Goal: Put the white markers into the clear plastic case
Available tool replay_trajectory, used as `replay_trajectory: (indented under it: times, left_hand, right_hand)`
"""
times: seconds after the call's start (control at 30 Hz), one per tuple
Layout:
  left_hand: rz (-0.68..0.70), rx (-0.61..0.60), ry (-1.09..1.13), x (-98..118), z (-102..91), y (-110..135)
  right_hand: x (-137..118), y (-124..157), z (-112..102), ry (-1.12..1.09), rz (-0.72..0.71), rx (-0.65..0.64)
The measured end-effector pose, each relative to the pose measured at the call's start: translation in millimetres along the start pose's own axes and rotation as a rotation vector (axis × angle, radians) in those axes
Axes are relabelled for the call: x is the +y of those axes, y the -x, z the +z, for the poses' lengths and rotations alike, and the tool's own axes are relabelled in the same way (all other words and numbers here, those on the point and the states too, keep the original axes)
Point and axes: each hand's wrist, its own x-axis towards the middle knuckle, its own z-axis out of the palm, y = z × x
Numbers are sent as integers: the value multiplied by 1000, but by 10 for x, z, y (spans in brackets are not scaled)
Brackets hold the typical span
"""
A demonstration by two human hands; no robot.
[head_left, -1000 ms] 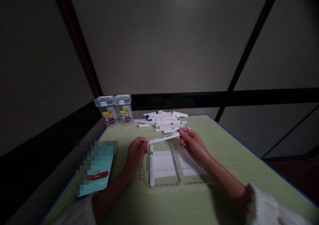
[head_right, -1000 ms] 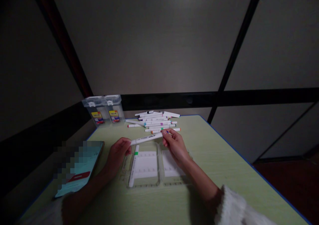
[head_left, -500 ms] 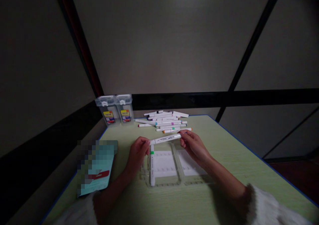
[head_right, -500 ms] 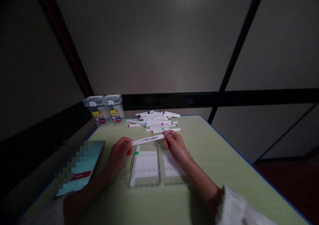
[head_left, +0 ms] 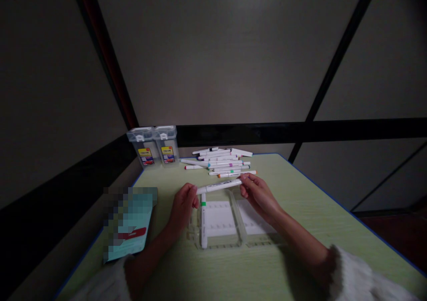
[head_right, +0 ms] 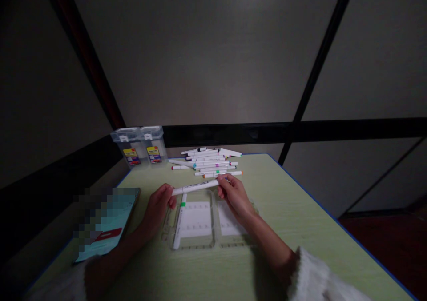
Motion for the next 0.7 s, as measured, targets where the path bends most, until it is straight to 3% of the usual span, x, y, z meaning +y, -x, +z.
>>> replay_trajectory:
  times: [0.47,0.7]
  left_hand:
    - [-137,110,-94,59,-25,14]
    - [-34,109,-75,14,-29,6]
  right_hand:
    - [-6,-8,-11,74,-106,26]
    - [-14,-6,5,106,-136,34]
